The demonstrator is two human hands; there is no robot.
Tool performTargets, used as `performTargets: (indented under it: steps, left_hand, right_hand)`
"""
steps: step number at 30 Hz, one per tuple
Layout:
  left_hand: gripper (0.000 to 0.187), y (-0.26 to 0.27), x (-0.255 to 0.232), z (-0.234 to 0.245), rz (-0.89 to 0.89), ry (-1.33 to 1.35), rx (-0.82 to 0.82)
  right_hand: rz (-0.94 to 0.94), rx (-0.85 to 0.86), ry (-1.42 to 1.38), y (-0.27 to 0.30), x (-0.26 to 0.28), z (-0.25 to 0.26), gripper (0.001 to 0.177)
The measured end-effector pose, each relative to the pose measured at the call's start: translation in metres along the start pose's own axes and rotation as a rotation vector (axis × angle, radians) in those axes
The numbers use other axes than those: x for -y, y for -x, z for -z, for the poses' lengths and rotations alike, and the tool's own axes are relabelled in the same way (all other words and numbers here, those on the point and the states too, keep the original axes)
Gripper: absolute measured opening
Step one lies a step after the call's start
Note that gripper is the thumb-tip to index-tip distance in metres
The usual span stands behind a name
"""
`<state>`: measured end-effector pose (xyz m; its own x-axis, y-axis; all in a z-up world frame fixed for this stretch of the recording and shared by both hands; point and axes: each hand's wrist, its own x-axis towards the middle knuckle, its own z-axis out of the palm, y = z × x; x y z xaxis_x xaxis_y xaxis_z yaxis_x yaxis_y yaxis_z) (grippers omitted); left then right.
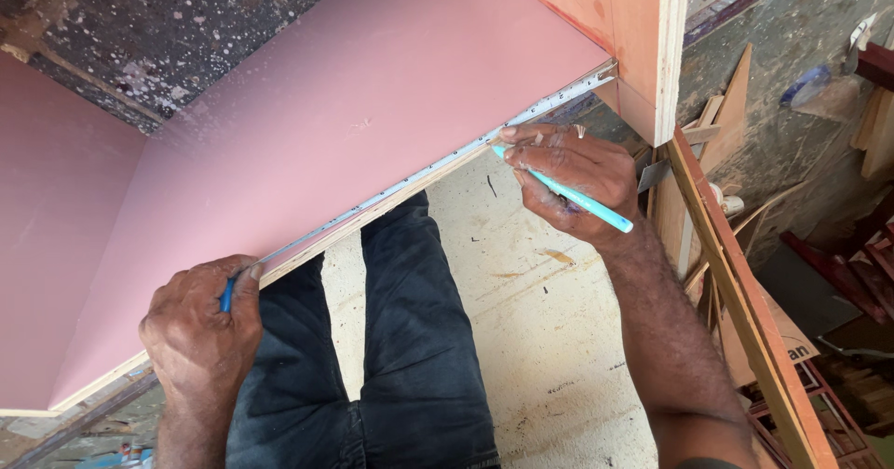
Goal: The person measures and marks a pink wooden cabinet using a tape measure, a square ruler, and a pencil. They measure the interior and exterior edges of the cabinet, marking lines for cuts or assembly.
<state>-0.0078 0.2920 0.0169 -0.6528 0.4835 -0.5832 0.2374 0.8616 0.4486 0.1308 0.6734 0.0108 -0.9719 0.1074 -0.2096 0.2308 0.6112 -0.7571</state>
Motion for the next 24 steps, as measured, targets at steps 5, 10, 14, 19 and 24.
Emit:
performTargets:
  steps: [5,10,14,19,24]
  left_hand:
    - [0.008,-0.003,-0.003,0.001,0.004,0.010,-0.002]
    - [0.007,-0.003,-0.005,0.002,0.015,0.019,-0.002]
    - [0.008,-0.003,-0.005,0.002,0.020,0.018,0.002]
    - [0.008,-0.004,-0.005,0.003,0.025,0.017,0.005]
    - [0.008,-0.006,-0.007,0.004,0.015,0.023,0.004]
  right_hand:
    - [0.002,0.002,0.005,-0.002,0.000,0.000,0.018]
    - [-0.013,-0.010,-0.026,-0.003,0.003,0.001,0.018]
    - [-0.019,-0.024,-0.039,-0.005,0.005,0.001,0.018]
    - [0.001,-0.037,-0.017,-0.005,0.005,-0.001,0.017]
    - [-0.014,-0.092,-0.119,0.008,-0.007,-0.008,0.015]
